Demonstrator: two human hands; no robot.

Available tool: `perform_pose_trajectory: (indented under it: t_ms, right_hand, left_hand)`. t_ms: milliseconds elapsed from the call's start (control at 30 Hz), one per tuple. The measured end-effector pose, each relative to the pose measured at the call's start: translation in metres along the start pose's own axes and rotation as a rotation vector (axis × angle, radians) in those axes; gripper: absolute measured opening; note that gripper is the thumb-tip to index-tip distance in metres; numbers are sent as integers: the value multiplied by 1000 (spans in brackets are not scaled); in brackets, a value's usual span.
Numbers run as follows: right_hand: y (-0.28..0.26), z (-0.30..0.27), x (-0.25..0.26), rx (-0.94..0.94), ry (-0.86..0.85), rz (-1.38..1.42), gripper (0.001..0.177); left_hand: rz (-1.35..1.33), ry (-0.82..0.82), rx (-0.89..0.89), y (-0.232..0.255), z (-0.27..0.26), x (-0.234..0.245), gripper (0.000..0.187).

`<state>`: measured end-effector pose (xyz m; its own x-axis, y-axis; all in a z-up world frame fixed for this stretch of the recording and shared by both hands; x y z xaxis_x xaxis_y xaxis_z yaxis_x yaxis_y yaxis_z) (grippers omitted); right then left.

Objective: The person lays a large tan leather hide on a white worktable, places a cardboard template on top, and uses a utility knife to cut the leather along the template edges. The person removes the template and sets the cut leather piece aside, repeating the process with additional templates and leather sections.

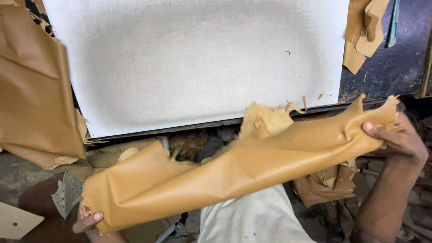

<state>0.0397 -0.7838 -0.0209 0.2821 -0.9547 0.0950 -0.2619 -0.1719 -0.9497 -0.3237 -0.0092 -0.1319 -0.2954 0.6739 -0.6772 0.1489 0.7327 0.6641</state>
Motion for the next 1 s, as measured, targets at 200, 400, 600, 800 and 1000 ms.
perform_pose_trajectory:
  t_ms: [200, 400, 600, 800, 1000]
  right_hand:
    - [-37, 127, -14, 318, 87, -69, 17]
    - [-18, 234, -41, 515, 216, 11, 47]
    - [81, 231, -17, 279, 480, -273, 25]
    - [86, 208, -36, 240, 668, -604, 23]
    - [60, 193, -91, 332, 809, -796, 30]
  left_hand:
    - [532, 240, -150, 60, 147, -36, 82]
    - [963, 121, -219, 101, 315, -67, 70]
    - [891, 299, -220, 50, 312, -23, 44]
    - [1013, 553, -248, 11, 292, -12, 23]
    - [1112, 857, -468, 16, 289, -51, 24]
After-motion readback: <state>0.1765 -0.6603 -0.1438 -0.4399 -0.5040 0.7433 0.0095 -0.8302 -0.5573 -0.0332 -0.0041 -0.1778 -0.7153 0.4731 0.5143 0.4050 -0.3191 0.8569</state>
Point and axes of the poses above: each hand's wrist, its own z-axis towards the middle knuckle, its own x-axis out of the back of the hand, y = z × x, the point moved 9 cm from there along z, towards the middle knuckle, and after that the axes turned 7 degrees about x, right-handed, at the moved point
